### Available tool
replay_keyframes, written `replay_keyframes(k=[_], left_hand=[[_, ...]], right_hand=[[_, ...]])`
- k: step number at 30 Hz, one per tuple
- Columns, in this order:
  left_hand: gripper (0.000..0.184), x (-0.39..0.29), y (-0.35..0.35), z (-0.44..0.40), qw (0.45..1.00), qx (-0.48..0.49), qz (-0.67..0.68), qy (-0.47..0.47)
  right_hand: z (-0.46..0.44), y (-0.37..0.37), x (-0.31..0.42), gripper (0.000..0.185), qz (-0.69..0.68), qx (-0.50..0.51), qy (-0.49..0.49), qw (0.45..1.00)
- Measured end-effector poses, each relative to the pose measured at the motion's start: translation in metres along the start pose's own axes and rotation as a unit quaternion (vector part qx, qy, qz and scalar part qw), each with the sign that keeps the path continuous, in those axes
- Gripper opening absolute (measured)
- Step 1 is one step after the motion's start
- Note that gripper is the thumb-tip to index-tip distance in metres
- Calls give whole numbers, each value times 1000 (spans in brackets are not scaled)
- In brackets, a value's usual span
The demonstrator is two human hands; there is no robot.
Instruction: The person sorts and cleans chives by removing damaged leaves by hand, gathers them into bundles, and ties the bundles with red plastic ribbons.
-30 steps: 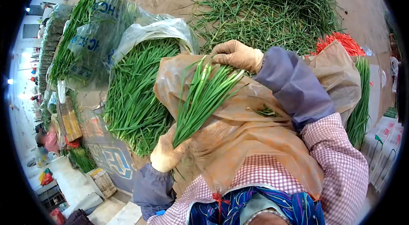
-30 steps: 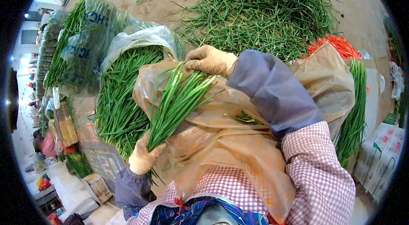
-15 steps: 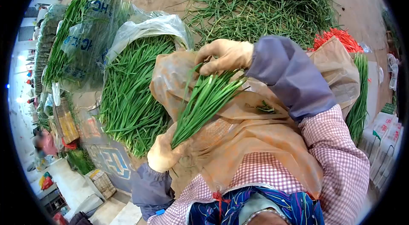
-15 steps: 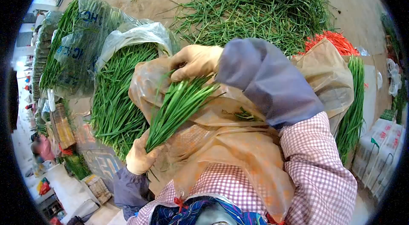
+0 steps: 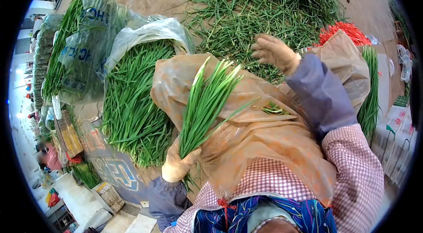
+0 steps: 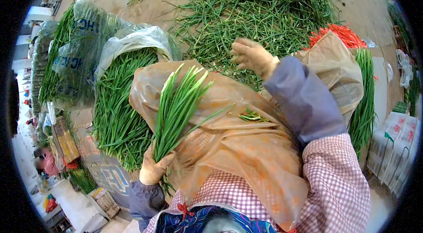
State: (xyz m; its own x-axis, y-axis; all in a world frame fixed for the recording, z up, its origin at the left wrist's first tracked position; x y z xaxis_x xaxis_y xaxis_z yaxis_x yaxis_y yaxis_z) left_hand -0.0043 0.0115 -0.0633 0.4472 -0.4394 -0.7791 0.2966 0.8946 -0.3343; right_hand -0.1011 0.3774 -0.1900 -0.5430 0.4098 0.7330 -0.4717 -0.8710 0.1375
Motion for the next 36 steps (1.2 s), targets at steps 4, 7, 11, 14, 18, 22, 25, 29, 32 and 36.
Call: replay_keyframes(k=[4,7,11,14,18,22,25,29,32,36], left_hand=[[47,0,11,6,997,-45,56,-32],[53,2,19,8,993,-45,108,-16],[53,-4,25,14,993,-44,108,-17],[57,-3,31,13,994,-74,61,45],[61,-23,39,22,975,-120,-160,101],[65,-8,55,22,965,-29,-197,171],[62,1,61,18,973,11,-163,165],[64,10,61,14,983,55,-106,141],[68,-8,49,23,979,114,-128,110],[62,-30,-7,19,994,16,-62,85]], right_hand=[[71,14,-39,51,-197,115,119,966],[74,0,-37,49,-206,47,31,977],[99,36,-16,54,-151,134,29,979],[116,87,-13,62,-159,295,81,939],[118,113,-7,57,-256,386,36,885],[104,121,-17,51,-330,388,95,855],[99,133,-24,33,-430,404,173,789],[95,138,-25,32,-428,356,192,808],[90,135,-33,32,-385,344,214,829],[94,131,-33,35,-332,329,213,858]])
Point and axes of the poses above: each hand's wrist, its own z-axis away from the middle knuckle, its own y-axis out of the palm, x = y × z, the point moved 6 cm from there along -z, towards the middle knuckle, and after that the axes turned 15 degrees about -x, right-handed, at the moved point
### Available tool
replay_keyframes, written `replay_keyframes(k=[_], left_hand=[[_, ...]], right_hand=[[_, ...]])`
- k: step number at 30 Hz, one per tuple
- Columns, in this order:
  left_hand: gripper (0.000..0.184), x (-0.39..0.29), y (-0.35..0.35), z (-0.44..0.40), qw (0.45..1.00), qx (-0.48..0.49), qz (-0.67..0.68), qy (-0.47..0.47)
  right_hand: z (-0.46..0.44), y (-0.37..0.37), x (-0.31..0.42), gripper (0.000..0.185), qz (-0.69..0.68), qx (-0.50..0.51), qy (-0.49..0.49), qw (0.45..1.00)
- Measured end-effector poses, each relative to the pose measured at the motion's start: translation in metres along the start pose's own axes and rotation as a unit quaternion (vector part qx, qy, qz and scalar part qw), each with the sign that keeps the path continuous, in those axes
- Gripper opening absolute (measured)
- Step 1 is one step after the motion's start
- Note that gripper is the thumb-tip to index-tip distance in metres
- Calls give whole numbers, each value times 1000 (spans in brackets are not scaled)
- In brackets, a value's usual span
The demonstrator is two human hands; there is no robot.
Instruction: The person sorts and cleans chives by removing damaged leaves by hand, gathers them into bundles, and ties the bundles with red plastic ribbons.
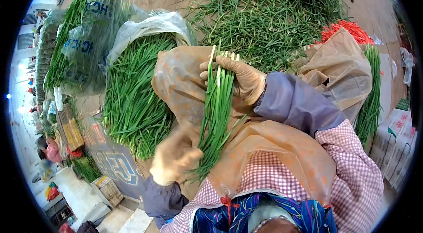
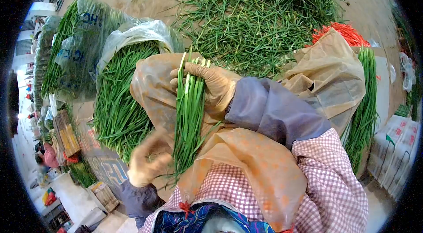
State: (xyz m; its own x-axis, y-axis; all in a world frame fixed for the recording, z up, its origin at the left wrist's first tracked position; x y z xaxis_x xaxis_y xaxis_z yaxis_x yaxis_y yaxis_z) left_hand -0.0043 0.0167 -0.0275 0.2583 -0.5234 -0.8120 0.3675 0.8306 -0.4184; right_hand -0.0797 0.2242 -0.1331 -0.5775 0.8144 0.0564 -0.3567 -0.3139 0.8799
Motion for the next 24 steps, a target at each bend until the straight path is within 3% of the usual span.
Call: replay_keyframes(k=[2,3,6,8,9,13,16,20,21,24], left_hand=[[55,-43,-26,-11,955,-248,-112,115],[44,-59,-25,-16,938,-290,-107,156],[36,-85,19,-48,945,-177,-142,235],[29,-92,50,-63,899,-176,-245,318],[21,-90,56,-69,909,-166,-261,281],[13,-71,59,-77,988,-121,-51,85],[10,-58,56,-81,990,-125,12,68],[14,-67,62,-79,986,-148,-41,70],[16,-68,63,-80,978,-150,-95,107],[15,-67,67,-84,983,-123,-84,105]], right_hand=[[2,1,-1,36,15,-16,-45,999],[4,3,-3,36,-2,-27,-50,998],[8,11,-6,37,-37,-34,-67,996],[8,14,-2,37,-40,-6,-78,996],[9,15,-1,36,-54,9,-69,996],[13,13,1,35,-78,11,-79,994],[8,5,1,33,-69,-15,-72,995],[12,6,0,33,-72,-45,-72,994],[13,7,0,33,-77,-44,-70,994],[15,6,1,34,-73,-42,-76,994]])
Point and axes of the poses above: each hand's wrist, its own z-axis away from the middle knuckle, its own y-axis out of the palm, x = y × z, the point moved 6 cm from there along -z, towards the middle knuckle, and after that the axes turned 15 degrees about -x, right-handed, at the moved point
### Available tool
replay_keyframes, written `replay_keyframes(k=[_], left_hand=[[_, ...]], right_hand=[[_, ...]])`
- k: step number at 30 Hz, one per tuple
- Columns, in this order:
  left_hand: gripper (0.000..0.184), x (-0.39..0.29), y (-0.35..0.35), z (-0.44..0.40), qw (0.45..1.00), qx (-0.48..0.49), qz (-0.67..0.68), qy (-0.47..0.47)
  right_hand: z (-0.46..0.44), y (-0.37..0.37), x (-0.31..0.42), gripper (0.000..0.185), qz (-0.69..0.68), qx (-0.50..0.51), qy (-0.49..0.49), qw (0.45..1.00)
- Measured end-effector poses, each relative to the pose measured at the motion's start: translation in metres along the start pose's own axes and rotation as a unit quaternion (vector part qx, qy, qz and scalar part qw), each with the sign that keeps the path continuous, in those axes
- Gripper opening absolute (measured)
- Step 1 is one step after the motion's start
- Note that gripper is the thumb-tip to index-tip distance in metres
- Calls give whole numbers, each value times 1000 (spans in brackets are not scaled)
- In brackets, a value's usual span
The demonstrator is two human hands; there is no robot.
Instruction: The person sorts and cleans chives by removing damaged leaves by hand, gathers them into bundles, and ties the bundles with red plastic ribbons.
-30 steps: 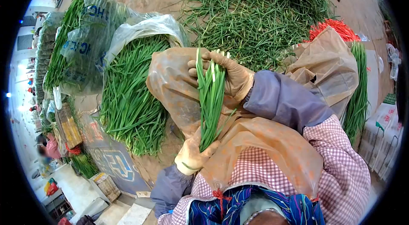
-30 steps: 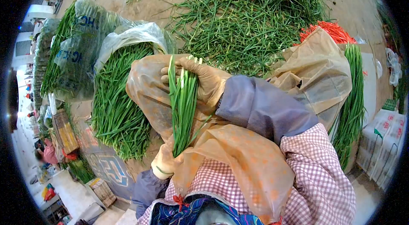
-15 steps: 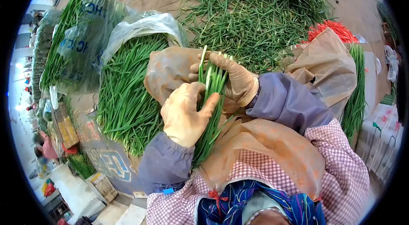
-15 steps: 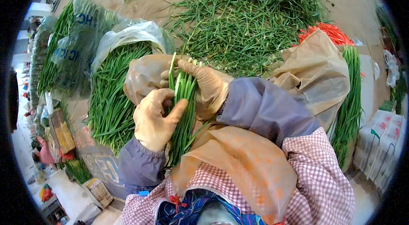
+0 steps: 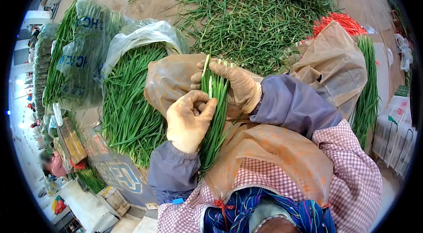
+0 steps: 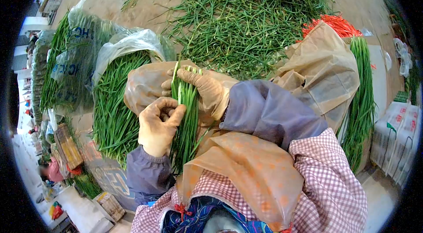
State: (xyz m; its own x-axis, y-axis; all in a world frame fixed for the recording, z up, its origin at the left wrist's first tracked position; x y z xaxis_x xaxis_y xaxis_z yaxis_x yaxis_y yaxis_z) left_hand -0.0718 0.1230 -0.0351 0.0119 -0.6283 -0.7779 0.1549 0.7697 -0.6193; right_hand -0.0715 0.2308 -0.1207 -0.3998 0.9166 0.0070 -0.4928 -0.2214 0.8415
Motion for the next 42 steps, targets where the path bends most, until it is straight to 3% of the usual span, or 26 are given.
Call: replay_keyframes(k=[6,8,10,15,18,22,24,26,28,30,32,33,37,40,41,42], left_hand=[[9,3,-14,2,987,18,109,-119],[9,-3,-18,-1,990,-19,116,-79],[8,-10,-14,-10,992,-74,96,-19],[21,3,17,-22,977,-79,182,83],[51,0,27,-14,962,-116,245,30],[59,4,35,-5,943,-98,314,-52],[61,-4,40,-3,947,-73,309,-47],[67,2,51,1,924,-5,374,-81],[74,0,69,7,908,73,384,-148],[71,21,78,21,866,138,406,-259],[63,4,86,21,871,209,369,-250],[56,-4,90,26,864,201,373,-273],[35,16,89,14,858,262,341,-281],[35,1,93,15,846,285,350,-282],[34,2,95,18,834,289,357,-306],[34,-2,97,18,839,290,342,-309]], right_hand=[[-4,-11,4,34,25,-1,4,1000],[-3,-5,3,32,15,50,4,999],[0,-4,-4,27,-19,29,16,999],[16,10,6,26,-35,50,-20,998],[28,16,20,23,8,35,-96,995],[34,10,32,21,128,-58,-200,970],[51,23,33,21,93,9,-137,986],[34,4,22,25,60,44,-146,986],[34,-2,19,34,103,-68,-72,990],[47,7,35,52,293,-94,-173,935],[60,2,45,37,257,-231,-176,922],[68,11,67,23,337,-143,-222,904],[45,8,75,12,348,-101,-317,876],[51,9,98,14,516,-74,-385,762],[51,8,103,16,595,-54,-470,650],[51,12,108,16,676,-47,-455,579]])
Point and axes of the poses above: each hand's wrist, its own z-axis away from the middle knuckle, its own y-axis out of the palm, x = y × z, the point moved 6 cm from there along -z, towards the middle knuckle, and after that the axes turned 15 degrees about -x, right-handed, at the moved point
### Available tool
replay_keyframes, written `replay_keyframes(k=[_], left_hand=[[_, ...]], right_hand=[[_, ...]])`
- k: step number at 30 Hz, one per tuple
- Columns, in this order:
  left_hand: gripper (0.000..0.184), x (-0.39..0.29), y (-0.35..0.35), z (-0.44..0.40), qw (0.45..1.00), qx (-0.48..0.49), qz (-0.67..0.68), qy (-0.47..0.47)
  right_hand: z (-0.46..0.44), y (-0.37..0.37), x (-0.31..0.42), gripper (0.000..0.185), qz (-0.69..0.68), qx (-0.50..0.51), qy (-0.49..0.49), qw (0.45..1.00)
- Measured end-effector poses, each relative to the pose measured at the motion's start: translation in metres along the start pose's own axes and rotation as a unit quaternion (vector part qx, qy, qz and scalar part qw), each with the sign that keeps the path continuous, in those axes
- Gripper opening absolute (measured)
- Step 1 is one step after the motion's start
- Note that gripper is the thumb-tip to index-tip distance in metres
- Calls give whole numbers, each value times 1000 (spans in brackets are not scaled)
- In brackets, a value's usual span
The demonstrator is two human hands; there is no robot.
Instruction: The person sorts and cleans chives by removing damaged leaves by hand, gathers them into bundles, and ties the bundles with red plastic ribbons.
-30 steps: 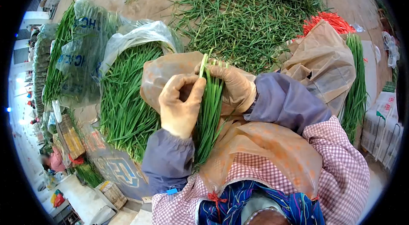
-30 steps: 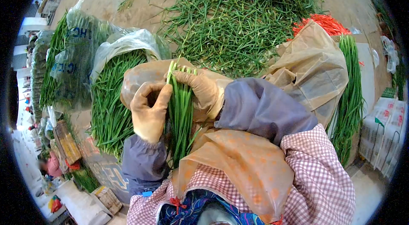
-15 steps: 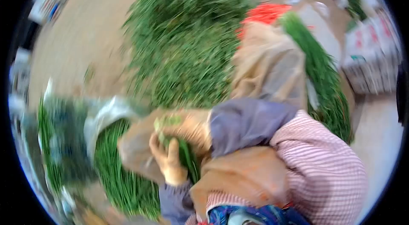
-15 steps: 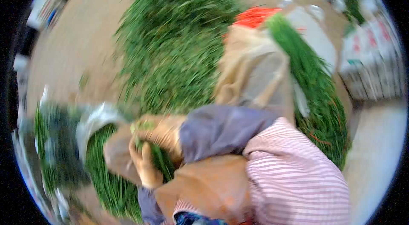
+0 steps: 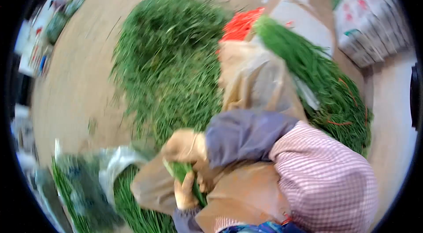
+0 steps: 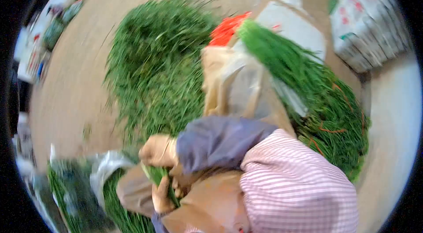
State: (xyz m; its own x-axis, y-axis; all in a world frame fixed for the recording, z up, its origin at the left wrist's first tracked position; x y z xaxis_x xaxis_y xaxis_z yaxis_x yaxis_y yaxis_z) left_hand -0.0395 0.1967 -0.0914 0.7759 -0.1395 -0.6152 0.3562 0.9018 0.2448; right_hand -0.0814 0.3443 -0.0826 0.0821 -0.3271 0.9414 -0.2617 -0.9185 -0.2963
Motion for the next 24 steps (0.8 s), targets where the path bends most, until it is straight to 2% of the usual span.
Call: replay_keyframes(k=[2,4,6,8,10,12,13,14,15,16,18,19,21,24], left_hand=[[36,-3,8,3,1000,-22,-3,-17],[41,-12,18,7,1000,26,15,-8],[44,-11,17,3,998,61,16,-9],[44,-11,13,3,998,56,14,-10],[44,-11,7,4,999,22,25,-15],[42,-13,5,2,999,5,37,-17],[39,-13,5,1,999,1,42,-16],[37,-14,5,0,999,-1,45,-15],[23,-13,4,-2,999,9,38,-20],[25,-14,2,-6,1000,-1,21,12],[28,-15,2,-10,997,-20,-14,74],[26,-17,1,-8,997,-40,-14,59],[25,-11,-7,-13,992,-78,-19,99],[27,3,-13,-21,986,-106,-22,130]], right_hand=[[4,-13,-1,17,-120,-27,13,992],[1,-39,6,18,-138,-79,-13,987],[-16,-63,-27,14,-129,-254,-54,957],[-25,-112,-40,9,-238,-315,189,899],[-30,-142,-54,17,-190,-407,184,874],[-26,-125,-31,27,-43,-339,34,939],[-17,-103,-6,33,-44,-265,21,963],[-8,-83,20,29,9,-191,-54,980],[-3,-65,38,29,24,-94,-115,989],[5,-48,49,28,57,-55,-150,986],[9,-22,52,28,141,-48,-179,972],[9,-16,49,27,134,-53,-172,974],[8,-6,41,25,120,-64,-158,978],[7,5,33,20,188,-54,-113,974]])
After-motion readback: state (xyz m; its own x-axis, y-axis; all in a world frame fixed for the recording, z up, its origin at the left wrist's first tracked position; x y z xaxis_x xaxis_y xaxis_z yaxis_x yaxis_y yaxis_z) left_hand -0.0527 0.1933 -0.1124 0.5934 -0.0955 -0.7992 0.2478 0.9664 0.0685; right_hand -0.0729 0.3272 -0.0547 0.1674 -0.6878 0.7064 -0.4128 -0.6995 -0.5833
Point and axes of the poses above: each hand's wrist, its own z-axis away from the middle knuckle, its own y-axis out of the palm, x = y × z, the point moved 6 cm from there along -z, towards the middle knuckle, and after that the axes turned 15 degrees about -x, right-handed, at the moved point
